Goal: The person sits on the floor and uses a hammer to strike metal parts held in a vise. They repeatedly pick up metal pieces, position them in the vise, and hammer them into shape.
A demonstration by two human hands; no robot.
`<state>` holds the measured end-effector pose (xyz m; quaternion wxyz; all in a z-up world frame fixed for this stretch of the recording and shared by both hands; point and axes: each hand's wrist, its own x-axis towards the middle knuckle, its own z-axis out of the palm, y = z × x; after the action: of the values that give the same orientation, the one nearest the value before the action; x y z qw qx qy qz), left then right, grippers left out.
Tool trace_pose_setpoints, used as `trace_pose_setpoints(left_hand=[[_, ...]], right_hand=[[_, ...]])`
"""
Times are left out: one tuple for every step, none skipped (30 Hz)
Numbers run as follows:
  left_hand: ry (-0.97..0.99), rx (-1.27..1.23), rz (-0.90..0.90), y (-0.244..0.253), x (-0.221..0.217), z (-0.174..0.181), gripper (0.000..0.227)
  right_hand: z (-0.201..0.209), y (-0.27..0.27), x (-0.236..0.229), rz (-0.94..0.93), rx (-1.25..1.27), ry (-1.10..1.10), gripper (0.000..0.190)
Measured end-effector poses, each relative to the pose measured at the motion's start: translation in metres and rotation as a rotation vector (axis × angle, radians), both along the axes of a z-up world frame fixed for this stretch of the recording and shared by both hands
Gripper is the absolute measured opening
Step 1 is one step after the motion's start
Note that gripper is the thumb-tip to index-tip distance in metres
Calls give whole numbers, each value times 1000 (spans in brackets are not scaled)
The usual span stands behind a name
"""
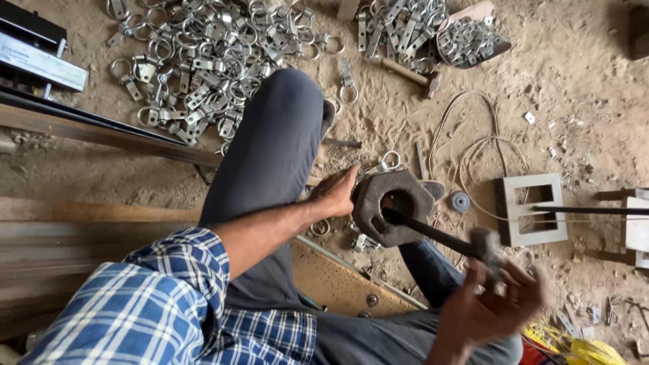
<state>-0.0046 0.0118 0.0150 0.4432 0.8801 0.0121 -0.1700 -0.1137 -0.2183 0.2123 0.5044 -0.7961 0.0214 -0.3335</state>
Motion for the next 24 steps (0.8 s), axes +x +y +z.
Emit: trace_pose_setpoints(left_hand=[[110, -41, 37, 3, 0, 3, 84], [64, -32, 46, 4, 2, 6, 80], [18, -26, 47, 4, 4, 9, 78], [-80, -6, 56, 4, 3, 11, 71], [-122, -21, 70, 4, 2, 13, 69], [-166, -32, 88, 7, 2, 15, 66], [-210, -43, 107, 9, 1, 18, 63], [-190, -71, 128, 12, -1, 22, 63], [-170, -98, 149, 13, -2, 25, 64], [-164, -123, 172, 15, 3, 29, 64], [-260, -109, 182, 13, 8, 33, 63], [-345, -89, 188, 11, 6, 35, 62], [-431, -68, 192, 14, 3, 37, 61], [-415, -82, 194, 12, 4, 39, 61], [-399, -97, 195, 12, 5, 41, 61], [-383, -103, 196, 14, 3, 44, 62], [-372, -120, 205, 10, 3, 49, 62], [-363, -127, 214, 8, 3, 55, 61], [-353, -133, 223, 8, 2, 60, 61], [-396, -103, 220, 8, -1, 64, 60], [-438, -73, 217, 9, -6, 66, 60], [-480, -61, 219, 1, -8, 65, 59], [-489, -79, 197, -8, -7, 63, 58], [-498, -79, 182, -8, -6, 57, 57]], right_hand=[[9, -1, -11, -125, -31, 49, 64], [20, -3, -20, -209, -61, 78, 67], [30, -7, -31, -292, -88, 111, 69], [37, -8, -42, -330, -112, 130, 70], [37, -14, -39, -179, 87, 21, 67], [35, -23, -30, -21, 291, -89, 65], [34, -33, -30, 35, 363, -125, 64], [31, -41, -30, 89, 442, -160, 64], [29, -47, -32, 42, 388, -120, 65], [24, -51, -31, 34, 377, -93, 63], [20, -55, -29, 28, 365, -67, 62], [15, -57, -35, 52, 398, -30, 59], [10, -59, -41, 76, 432, 7, 57], [1, -58, -44, 42, 533, 51, 44], [-10, -55, -45, 24, 616, 106, 38], [-23, -50, -48, 4, 709, 160, 32], [-39, -39, -53, -6, 781, 224, 35], [-51, -32, -59, 146, 926, 233, 33], [-65, -22, -62, 304, 1065, 236, 31], [-81, -10, -60, 258, 1090, 276, 33], [-94, 2, -63, 211, 1115, 316, 35], [-106, 15, -68, 73, 1122, 399, 35], [-117, 27, -72, -69, 1124, 477, 36], [-123, 30, -74, -64, 1136, 485, 35]])
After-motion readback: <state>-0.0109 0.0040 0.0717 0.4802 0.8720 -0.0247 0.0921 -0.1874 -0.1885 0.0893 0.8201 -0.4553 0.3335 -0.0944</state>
